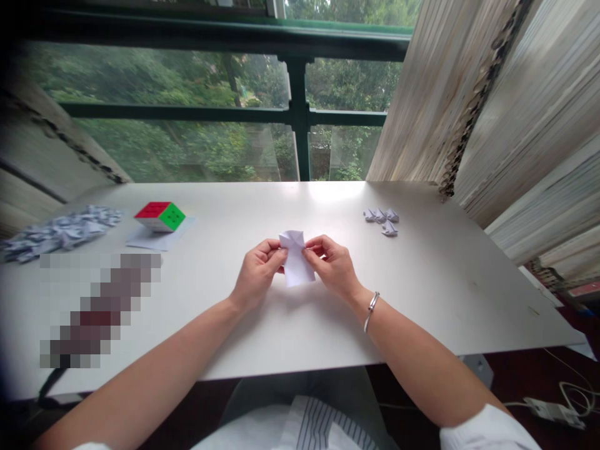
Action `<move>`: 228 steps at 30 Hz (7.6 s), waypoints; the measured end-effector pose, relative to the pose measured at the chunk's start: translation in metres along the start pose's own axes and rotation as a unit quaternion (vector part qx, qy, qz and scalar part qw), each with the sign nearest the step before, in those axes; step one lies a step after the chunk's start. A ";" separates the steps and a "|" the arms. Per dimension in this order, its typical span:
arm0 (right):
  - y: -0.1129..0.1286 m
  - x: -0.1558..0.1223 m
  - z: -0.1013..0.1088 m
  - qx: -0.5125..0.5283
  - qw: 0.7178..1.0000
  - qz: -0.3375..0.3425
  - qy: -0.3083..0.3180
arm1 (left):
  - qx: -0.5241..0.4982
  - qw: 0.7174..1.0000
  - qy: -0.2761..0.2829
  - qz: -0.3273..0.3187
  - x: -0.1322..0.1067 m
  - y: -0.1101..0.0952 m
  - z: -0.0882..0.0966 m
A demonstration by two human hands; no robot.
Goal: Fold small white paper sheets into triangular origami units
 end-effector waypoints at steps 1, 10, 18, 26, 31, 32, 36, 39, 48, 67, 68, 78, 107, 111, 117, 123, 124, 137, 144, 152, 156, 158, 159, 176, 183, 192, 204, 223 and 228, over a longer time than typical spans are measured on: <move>0.000 0.000 0.000 -0.004 1.000 0.005 0.004 | -0.001 1.000 0.004 -0.002 -0.001 -0.001 -0.001; 0.004 -0.001 -0.003 -0.020 0.998 0.059 0.025 | -0.034 0.999 0.011 0.001 -0.002 -0.001 -0.001; 0.018 -0.001 -0.003 -0.063 0.990 0.118 0.055 | -0.062 0.998 0.013 -0.003 0.000 0.003 0.001; 0.006 0.000 -0.005 0.056 0.997 -0.021 0.047 | -0.087 0.995 0.038 0.013 0.000 0.006 -0.003; 0.008 0.001 -0.008 0.105 0.987 -0.088 0.080 | -0.072 0.996 0.047 0.018 -0.002 0.004 -0.004; 0.009 0.001 -0.008 0.111 0.985 -0.099 0.082 | -0.069 0.996 0.051 0.019 -0.002 0.003 -0.004; 0.011 0.001 -0.008 0.122 0.981 -0.128 0.083 | -0.053 0.996 0.063 0.027 -0.004 0.001 -0.005; 0.011 0.000 -0.008 0.126 0.980 -0.131 0.083 | -0.043 0.997 0.064 0.029 -0.004 0.002 -0.006; 0.007 0.003 -0.003 0.128 0.985 -0.115 0.023 | -0.030 0.996 0.029 -0.083 -0.007 -0.003 -0.006; 0.009 -0.001 -0.011 0.130 0.981 -0.140 0.037 | 0.087 0.994 -0.024 -0.068 -0.008 0.001 -0.003; 0.009 -0.001 -0.011 0.128 0.981 -0.143 0.036 | 0.082 0.994 -0.023 -0.063 -0.008 0.001 -0.003; 0.012 -0.003 -0.017 0.128 0.974 -0.170 0.083 | 0.056 0.996 -0.052 -0.041 -0.005 0.005 0.001; 0.005 -0.002 -0.008 0.197 0.966 -0.154 0.065 | -0.004 0.997 0.016 -0.079 -0.011 -0.006 -0.003; 0.008 -0.002 -0.008 0.192 0.967 -0.149 0.071 | 0.004 0.997 0.034 -0.068 -0.012 -0.008 -0.002; 0.011 -0.001 -0.008 0.167 0.973 -0.128 0.094 | -0.008 0.998 0.058 -0.007 -0.008 -0.007 0.001; 0.012 0.000 -0.007 0.126 0.981 -0.105 0.102 | -0.012 0.992 0.104 0.068 -0.004 -0.005 0.001; 0.013 0.000 -0.006 0.119 0.982 -0.101 0.103 | -0.010 0.991 0.112 0.077 -0.004 -0.005 0.001; 0.016 0.001 0.004 0.016 0.999 0.026 0.029 | -0.029 0.992 0.088 0.082 -0.003 -0.005 0.003; 0.028 -0.002 0.006 -0.084 0.991 0.099 -0.028 | -0.031 0.997 0.053 0.055 -0.002 -0.004 0.003; 0.025 -0.002 0.000 -0.119 0.987 0.111 0.011 | 0.002 0.997 0.046 0.056 -0.002 0.000 0.002; 0.025 -0.002 -0.002 -0.127 0.986 0.111 0.019 | 0.010 0.998 0.037 0.058 -0.002 0.002 0.002; 0.025 -0.003 -0.003 -0.131 0.985 0.110 0.025 | 0.012 0.998 0.027 0.053 -0.002 0.002 0.003; 0.025 -0.003 -0.004 -0.134 0.984 0.111 0.029 | 0.012 0.998 0.023 0.051 -0.002 0.002 0.003; 0.023 -0.005 -0.007 -0.164 0.970 0.170 0.059 | -0.063 0.991 0.021 0.120 0.000 0.011 0.004; 0.020 -0.006 -0.007 -0.186 0.969 0.159 0.046 | -0.076 0.990 0.008 0.115 -0.002 0.007 0.003; 0.017 -0.007 -0.009 -0.099 0.987 0.118 0.047 | -0.074 0.990 0.016 0.119 -0.003 0.006 0.002; 0.019 -0.006 -0.008 -0.131 0.979 0.147 0.046 | -0.089 0.990 0.016 0.110 -0.004 0.005 0.000; 0.031 -0.010 -0.005 -0.302 0.921 0.236 0.075 | -0.090 0.993 0.025 0.072 -0.004 0.002 0.000; 0.030 -0.009 -0.006 -0.300 0.924 0.225 0.076 | -0.079 0.994 0.023 0.077 -0.004 0.001 -0.001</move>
Point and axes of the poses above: each hand's wrist, its own x-axis towards the middle knuckle, its own z-axis out of the back of the hand, y = z × x, the point moved 4 cm from there along x, towards the middle knuckle, and after that the axes turned 8 degrees about z, right-handed, at the moved point
